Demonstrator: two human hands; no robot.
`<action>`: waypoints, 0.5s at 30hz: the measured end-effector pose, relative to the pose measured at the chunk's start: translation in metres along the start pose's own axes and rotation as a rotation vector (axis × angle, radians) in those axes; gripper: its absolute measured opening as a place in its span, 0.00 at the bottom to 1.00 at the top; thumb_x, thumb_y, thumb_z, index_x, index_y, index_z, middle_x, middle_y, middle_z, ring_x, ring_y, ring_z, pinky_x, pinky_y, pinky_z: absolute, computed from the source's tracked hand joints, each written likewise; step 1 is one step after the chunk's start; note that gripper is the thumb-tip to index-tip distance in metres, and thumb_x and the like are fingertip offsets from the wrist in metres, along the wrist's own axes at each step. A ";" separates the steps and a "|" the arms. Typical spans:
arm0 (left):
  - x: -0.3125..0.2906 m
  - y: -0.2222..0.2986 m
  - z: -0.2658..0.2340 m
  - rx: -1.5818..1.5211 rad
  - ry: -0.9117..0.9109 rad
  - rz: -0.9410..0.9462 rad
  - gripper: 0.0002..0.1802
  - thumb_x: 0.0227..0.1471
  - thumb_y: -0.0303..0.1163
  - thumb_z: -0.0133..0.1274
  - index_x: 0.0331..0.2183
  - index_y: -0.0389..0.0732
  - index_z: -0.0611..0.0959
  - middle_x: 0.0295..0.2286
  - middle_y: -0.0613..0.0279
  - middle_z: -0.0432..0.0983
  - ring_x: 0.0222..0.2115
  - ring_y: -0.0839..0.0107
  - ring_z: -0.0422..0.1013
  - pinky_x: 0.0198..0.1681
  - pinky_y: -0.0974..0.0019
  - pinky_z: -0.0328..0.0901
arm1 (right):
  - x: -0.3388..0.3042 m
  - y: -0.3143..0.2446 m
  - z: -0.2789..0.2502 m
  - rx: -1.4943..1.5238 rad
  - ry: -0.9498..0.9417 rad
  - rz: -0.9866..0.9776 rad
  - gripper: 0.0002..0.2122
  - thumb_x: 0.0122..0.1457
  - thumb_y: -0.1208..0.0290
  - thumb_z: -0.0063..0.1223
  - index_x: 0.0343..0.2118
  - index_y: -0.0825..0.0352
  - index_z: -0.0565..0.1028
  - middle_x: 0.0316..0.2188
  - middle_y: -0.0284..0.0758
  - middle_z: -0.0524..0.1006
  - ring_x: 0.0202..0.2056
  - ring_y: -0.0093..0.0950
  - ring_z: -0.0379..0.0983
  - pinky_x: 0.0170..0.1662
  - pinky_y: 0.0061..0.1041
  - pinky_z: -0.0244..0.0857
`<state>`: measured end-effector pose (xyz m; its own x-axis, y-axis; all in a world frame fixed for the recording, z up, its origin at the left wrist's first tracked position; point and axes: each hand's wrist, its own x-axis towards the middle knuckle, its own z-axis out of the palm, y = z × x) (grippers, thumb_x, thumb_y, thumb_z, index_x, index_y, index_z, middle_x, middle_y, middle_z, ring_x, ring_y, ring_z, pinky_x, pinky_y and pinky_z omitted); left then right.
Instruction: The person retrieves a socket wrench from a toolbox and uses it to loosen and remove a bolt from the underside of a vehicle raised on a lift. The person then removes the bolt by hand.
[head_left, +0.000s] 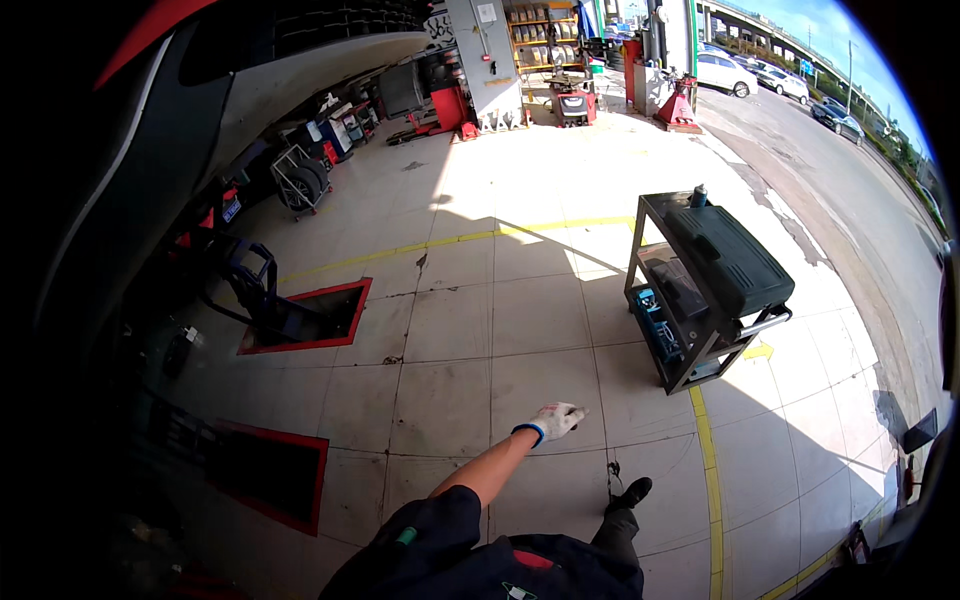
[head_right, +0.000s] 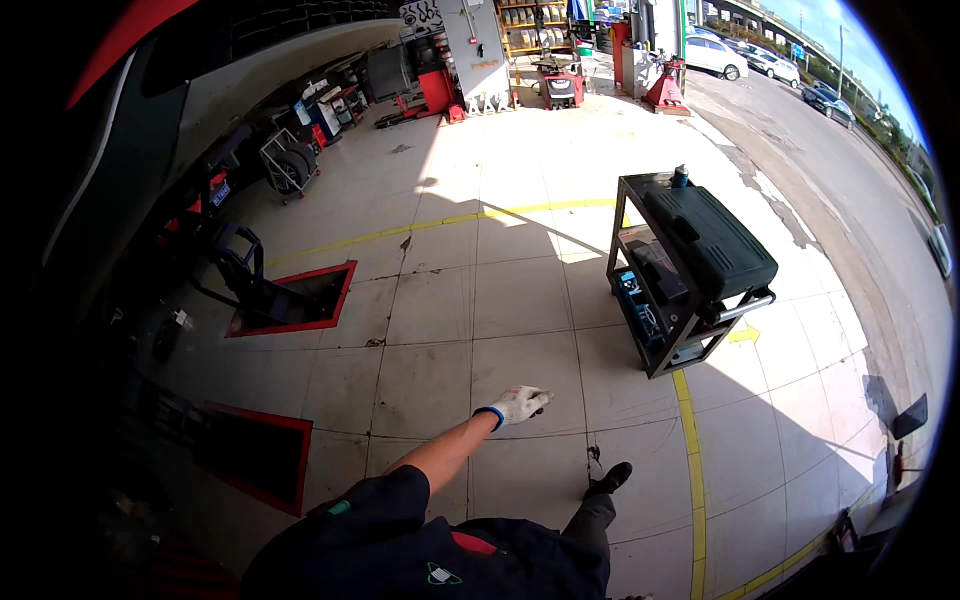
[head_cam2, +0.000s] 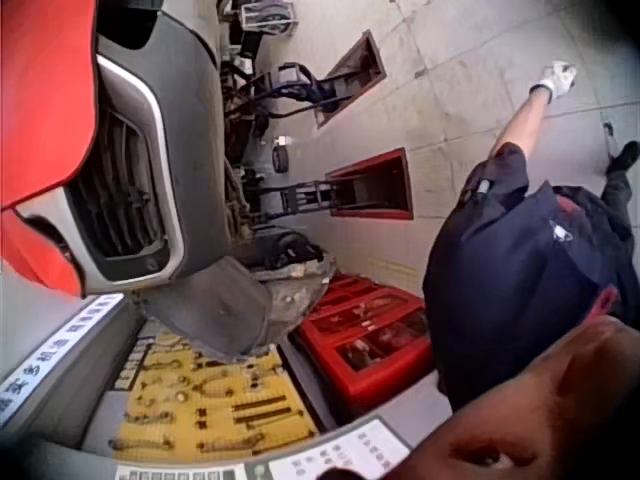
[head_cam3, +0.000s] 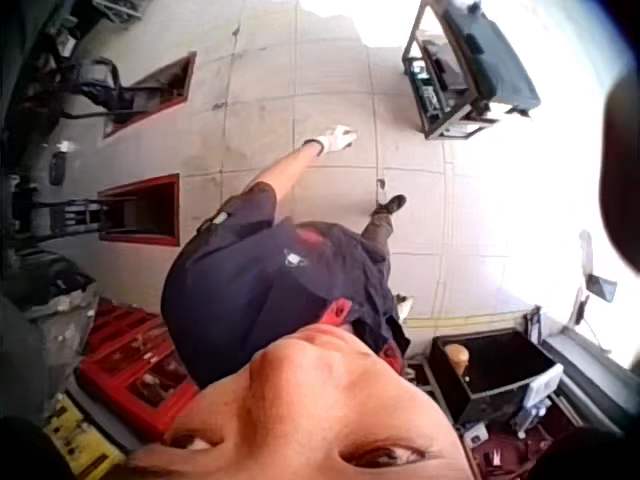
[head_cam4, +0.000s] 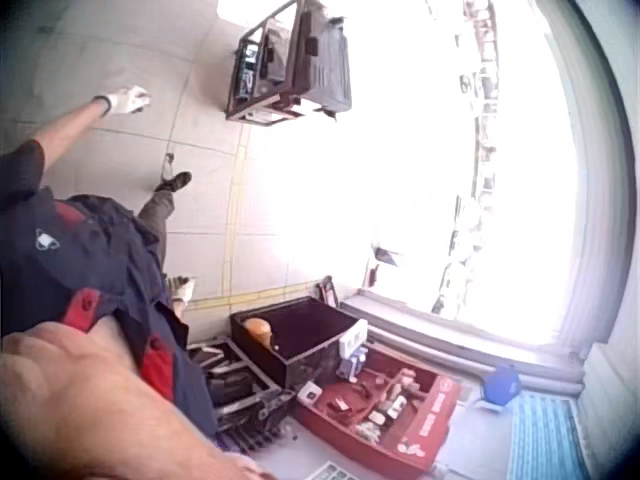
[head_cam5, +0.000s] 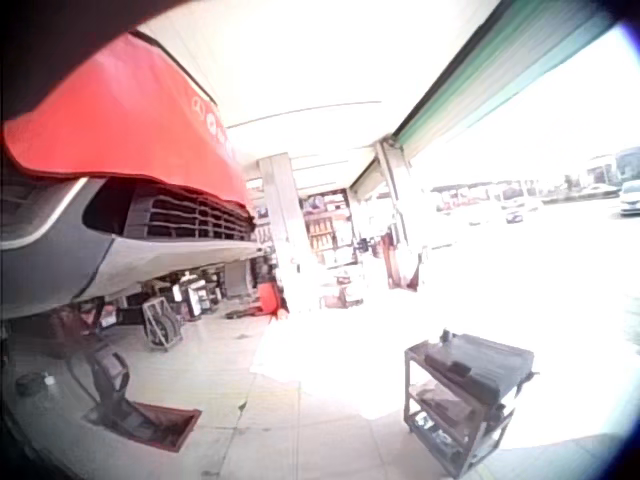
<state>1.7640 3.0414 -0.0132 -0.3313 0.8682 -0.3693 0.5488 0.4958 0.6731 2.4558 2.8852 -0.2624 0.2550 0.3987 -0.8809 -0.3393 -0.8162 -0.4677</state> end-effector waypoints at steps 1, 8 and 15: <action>0.031 0.002 -0.009 -0.010 0.018 -0.049 0.40 0.62 0.69 0.39 0.46 0.42 0.84 0.36 0.62 0.84 0.38 0.65 0.78 0.46 0.60 0.70 | 0.012 -0.054 0.024 -0.018 -0.011 0.001 0.28 0.68 0.45 0.47 0.58 0.67 0.69 0.48 0.42 0.76 0.46 0.40 0.75 0.46 0.44 0.74; 0.170 0.027 -0.055 -0.401 0.144 -0.288 0.45 0.60 0.72 0.40 0.48 0.38 0.85 0.34 0.64 0.83 0.35 0.75 0.76 0.44 0.65 0.69 | 0.102 -0.389 0.285 -0.096 -0.121 -0.249 0.41 0.60 0.34 0.51 0.66 0.62 0.61 0.56 0.40 0.72 0.50 0.39 0.72 0.50 0.46 0.70; 0.423 0.083 -0.150 -0.587 0.324 -0.197 0.42 0.62 0.68 0.45 0.51 0.37 0.83 0.42 0.59 0.83 0.43 0.70 0.77 0.48 0.62 0.70 | 0.093 -0.573 0.562 -0.103 -0.331 -0.498 0.46 0.62 0.35 0.51 0.71 0.67 0.52 0.67 0.50 0.60 0.64 0.49 0.61 0.61 0.49 0.65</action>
<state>1.5538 3.4465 -0.0176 -0.6447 0.6680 -0.3717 -0.0204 0.4710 0.8819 2.1652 3.6245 -0.1173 0.0599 0.8385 -0.5416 -0.1581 -0.5278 -0.8345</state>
